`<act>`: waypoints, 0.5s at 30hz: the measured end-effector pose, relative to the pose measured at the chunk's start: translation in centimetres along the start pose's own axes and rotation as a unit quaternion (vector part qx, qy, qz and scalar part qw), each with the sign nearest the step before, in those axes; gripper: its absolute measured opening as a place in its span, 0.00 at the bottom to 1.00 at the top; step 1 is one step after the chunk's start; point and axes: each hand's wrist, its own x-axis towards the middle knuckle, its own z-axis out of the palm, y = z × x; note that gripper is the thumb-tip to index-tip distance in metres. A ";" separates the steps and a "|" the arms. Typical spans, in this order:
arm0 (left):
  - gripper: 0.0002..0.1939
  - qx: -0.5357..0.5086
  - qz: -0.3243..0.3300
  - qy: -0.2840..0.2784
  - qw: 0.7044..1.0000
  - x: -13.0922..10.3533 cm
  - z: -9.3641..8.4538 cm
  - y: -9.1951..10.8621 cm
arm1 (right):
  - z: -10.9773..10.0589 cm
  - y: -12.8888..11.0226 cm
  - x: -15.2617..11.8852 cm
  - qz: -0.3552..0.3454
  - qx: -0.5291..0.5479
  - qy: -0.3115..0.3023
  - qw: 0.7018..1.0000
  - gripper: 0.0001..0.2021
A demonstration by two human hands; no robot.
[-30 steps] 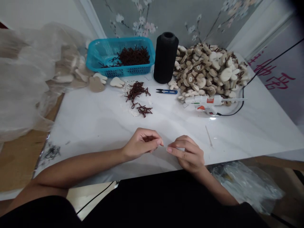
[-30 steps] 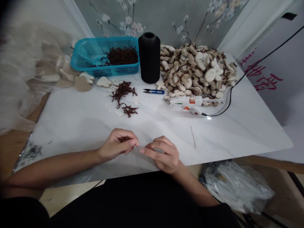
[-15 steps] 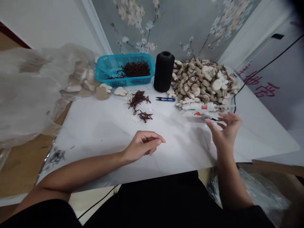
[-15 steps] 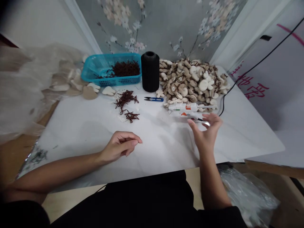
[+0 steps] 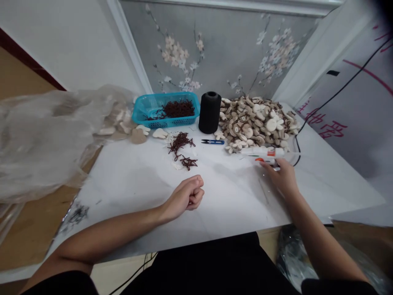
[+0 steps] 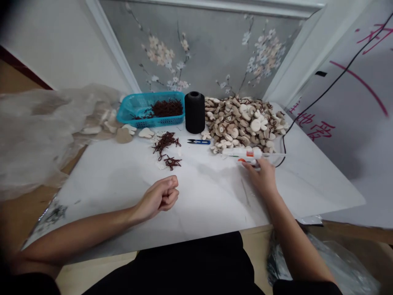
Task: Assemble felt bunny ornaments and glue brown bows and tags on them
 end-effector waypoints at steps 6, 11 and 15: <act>0.15 0.035 -0.022 0.050 0.998 1.0 -0.4 -0.2 | -3.8 4.5 -1.9 0.033 -0.024 -0.010 0.999 0.18; 0.13 0.099 -0.029 0.075 0.992 1.4 -0.4 -0.4 | -5.0 6.1 -1.8 0.008 -0.029 -0.034 0.999 0.16; 0.15 0.114 -0.009 0.089 0.989 1.6 -0.2 -0.3 | -4.4 6.4 -1.3 0.026 -0.046 -0.038 0.998 0.20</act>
